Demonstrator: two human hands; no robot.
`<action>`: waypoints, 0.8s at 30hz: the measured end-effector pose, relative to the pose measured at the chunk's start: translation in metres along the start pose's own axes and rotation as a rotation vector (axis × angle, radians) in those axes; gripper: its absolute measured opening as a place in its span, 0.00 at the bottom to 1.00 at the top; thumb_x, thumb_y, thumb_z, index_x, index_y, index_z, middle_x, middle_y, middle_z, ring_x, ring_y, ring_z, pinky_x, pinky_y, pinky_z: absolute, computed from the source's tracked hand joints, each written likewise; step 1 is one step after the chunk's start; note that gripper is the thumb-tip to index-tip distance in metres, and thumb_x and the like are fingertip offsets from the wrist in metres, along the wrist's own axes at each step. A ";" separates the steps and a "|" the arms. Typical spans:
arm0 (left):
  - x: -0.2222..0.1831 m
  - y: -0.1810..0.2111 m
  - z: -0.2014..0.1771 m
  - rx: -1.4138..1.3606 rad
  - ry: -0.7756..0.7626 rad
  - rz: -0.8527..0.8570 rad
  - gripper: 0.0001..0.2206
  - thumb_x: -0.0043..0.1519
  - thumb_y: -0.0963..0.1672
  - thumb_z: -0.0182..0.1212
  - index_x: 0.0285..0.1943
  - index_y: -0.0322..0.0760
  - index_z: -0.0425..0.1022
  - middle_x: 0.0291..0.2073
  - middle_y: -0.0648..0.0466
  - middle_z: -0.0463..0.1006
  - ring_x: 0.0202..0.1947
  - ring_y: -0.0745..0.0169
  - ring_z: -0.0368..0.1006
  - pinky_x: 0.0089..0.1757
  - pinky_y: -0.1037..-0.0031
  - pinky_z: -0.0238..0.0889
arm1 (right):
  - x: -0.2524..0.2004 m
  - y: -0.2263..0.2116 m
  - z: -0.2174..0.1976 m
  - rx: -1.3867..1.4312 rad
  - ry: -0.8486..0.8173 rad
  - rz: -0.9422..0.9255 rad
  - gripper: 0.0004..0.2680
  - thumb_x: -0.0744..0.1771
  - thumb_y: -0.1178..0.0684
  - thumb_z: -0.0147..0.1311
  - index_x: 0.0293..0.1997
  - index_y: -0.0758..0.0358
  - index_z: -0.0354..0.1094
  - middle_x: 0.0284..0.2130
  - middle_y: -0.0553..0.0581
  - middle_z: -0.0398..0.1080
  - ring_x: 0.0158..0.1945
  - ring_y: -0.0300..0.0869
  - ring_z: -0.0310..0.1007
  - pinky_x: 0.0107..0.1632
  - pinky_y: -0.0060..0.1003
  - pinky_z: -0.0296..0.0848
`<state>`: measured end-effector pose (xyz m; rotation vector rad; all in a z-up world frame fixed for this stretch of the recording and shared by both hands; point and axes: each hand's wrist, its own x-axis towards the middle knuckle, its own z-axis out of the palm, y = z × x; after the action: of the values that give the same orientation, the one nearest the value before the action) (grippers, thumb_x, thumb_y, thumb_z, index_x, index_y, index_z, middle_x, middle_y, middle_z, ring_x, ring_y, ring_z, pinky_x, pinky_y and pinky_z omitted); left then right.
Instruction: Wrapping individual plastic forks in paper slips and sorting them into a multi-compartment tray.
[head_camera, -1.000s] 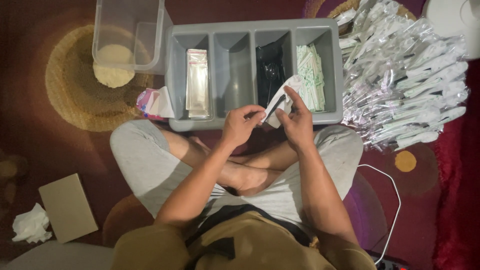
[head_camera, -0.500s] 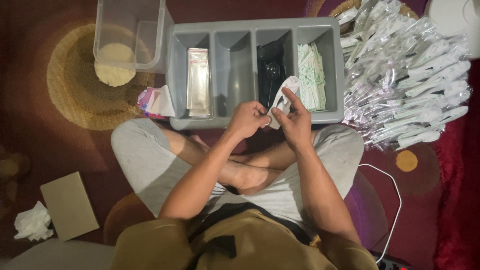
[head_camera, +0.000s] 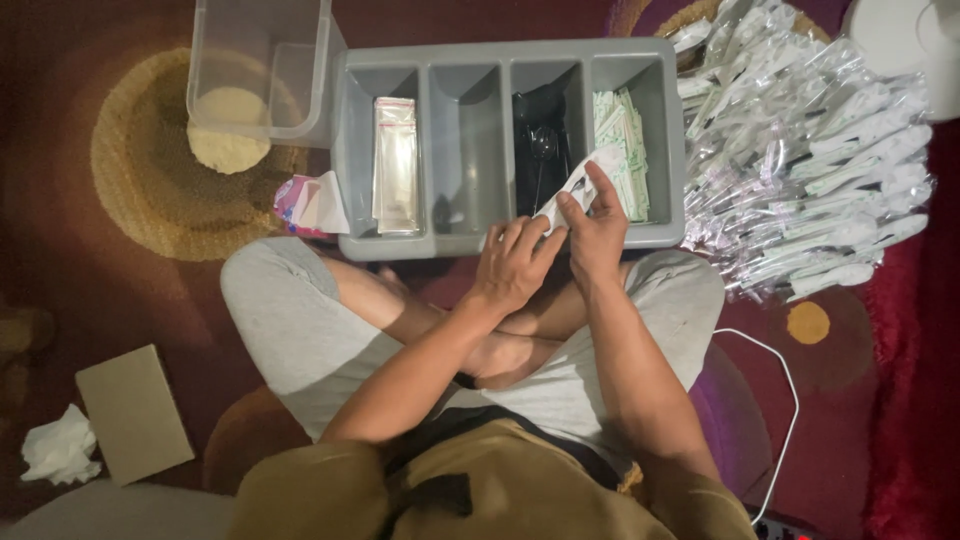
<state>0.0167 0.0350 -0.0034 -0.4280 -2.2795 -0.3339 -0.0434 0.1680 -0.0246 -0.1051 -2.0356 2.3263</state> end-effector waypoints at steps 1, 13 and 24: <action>0.003 -0.002 0.002 -0.004 -0.017 -0.003 0.08 0.66 0.43 0.56 0.51 0.49 0.76 0.42 0.57 0.68 0.43 0.57 0.69 0.37 0.69 0.66 | 0.001 0.005 0.000 0.022 0.003 0.005 0.23 0.66 0.61 0.66 0.69 0.59 0.63 0.48 0.55 0.72 0.44 0.33 0.73 0.45 0.26 0.81; 0.013 -0.007 0.000 -0.270 0.040 -0.184 0.06 0.69 0.47 0.54 0.43 0.46 0.74 0.33 0.60 0.69 0.38 0.56 0.72 0.36 0.65 0.64 | -0.001 0.006 0.007 0.112 0.036 0.010 0.22 0.65 0.62 0.66 0.67 0.58 0.65 0.47 0.60 0.72 0.47 0.39 0.71 0.49 0.37 0.79; 0.006 0.001 0.002 -0.594 0.088 -0.787 0.02 0.66 0.44 0.63 0.41 0.44 0.78 0.28 0.54 0.78 0.32 0.50 0.77 0.37 0.66 0.68 | -0.003 -0.008 0.013 0.255 0.051 0.291 0.14 0.70 0.55 0.53 0.65 0.57 0.64 0.37 0.52 0.59 0.31 0.47 0.79 0.31 0.49 0.88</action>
<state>0.0121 0.0376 0.0000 0.2277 -2.1387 -1.4057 -0.0414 0.1564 -0.0153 -0.4726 -1.7845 2.6988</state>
